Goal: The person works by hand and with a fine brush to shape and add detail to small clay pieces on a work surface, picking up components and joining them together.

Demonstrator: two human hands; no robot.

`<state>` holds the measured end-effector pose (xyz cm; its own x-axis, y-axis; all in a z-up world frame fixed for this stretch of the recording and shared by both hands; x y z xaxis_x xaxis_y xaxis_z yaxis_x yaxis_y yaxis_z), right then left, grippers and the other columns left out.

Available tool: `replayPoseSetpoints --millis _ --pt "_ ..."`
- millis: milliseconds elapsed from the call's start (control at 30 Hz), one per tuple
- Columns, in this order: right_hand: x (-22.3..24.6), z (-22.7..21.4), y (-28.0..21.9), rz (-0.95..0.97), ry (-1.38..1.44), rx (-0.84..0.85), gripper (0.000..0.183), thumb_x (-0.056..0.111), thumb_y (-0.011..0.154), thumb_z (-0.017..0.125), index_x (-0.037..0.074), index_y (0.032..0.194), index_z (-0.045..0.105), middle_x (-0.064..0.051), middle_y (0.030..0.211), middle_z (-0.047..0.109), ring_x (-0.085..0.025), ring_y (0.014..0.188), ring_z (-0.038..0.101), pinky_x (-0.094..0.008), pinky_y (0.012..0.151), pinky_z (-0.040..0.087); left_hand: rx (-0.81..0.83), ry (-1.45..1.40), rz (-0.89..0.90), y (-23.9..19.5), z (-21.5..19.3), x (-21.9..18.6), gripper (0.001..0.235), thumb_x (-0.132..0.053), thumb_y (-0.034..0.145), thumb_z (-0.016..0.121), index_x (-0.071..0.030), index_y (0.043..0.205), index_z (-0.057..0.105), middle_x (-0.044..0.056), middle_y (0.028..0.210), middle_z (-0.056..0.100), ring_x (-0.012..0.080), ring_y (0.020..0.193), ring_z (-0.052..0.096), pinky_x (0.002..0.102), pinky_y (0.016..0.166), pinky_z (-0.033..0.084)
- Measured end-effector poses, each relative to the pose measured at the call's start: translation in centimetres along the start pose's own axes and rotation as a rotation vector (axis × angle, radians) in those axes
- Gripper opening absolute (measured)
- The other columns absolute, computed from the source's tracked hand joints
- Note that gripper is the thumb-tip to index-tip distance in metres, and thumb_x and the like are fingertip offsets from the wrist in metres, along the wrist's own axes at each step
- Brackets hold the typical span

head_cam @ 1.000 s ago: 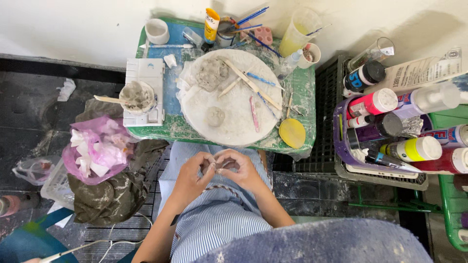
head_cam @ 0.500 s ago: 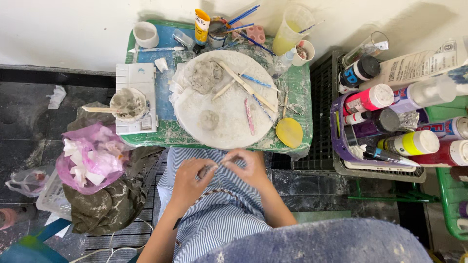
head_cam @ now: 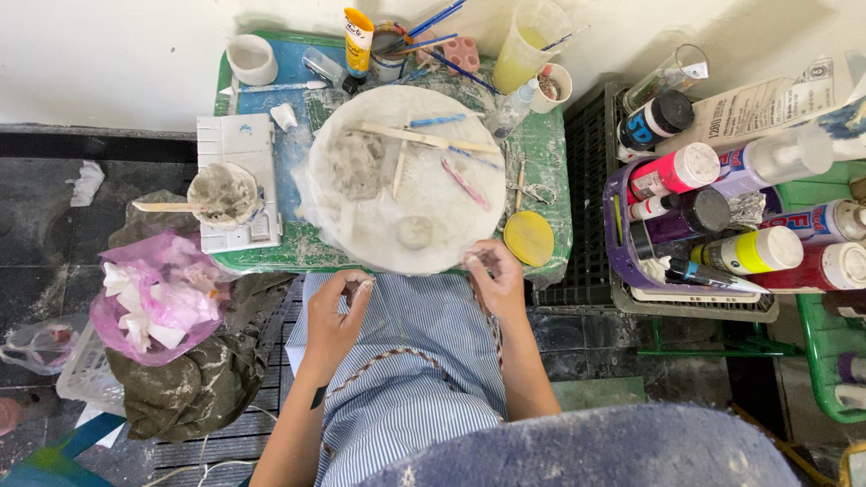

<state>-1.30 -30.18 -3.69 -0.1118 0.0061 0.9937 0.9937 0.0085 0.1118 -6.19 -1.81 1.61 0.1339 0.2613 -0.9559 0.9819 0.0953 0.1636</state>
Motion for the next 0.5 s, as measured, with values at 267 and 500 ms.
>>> replayPoseSetpoints --millis 267,500 --pt "-0.8 -1.6 1.0 -0.015 0.014 -0.1 0.015 0.002 0.102 0.061 -0.001 0.116 0.062 -0.006 0.107 0.07 -0.011 0.097 0.064 -0.026 0.084 0.053 0.111 0.008 0.02 2.5 2.0 -2.2 0.012 -0.011 0.089 0.076 -0.002 0.096 0.072 0.003 0.067 0.055 0.0095 0.057 0.044 0.026 0.053 0.037" --pt "-1.2 -3.4 4.3 -0.042 -0.009 -0.101 0.013 0.002 0.103 0.062 -0.001 0.116 0.063 -0.006 0.109 0.068 -0.013 0.104 0.066 -0.027 0.094 0.053 0.211 -0.029 0.05 2.3 3.6 -3.6 0.015 -0.006 0.084 0.077 -0.003 0.097 0.072 0.004 0.071 0.057 0.011 0.059 0.046 0.026 0.054 0.041"
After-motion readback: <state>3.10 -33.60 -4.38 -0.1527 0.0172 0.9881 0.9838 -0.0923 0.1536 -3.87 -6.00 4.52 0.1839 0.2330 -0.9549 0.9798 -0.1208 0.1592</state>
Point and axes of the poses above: each hand's wrist, its own y-axis towards the middle knuckle, its own z-axis out of the palm, x = y × z, the point moved 1 cm from there along y, towards the middle knuckle
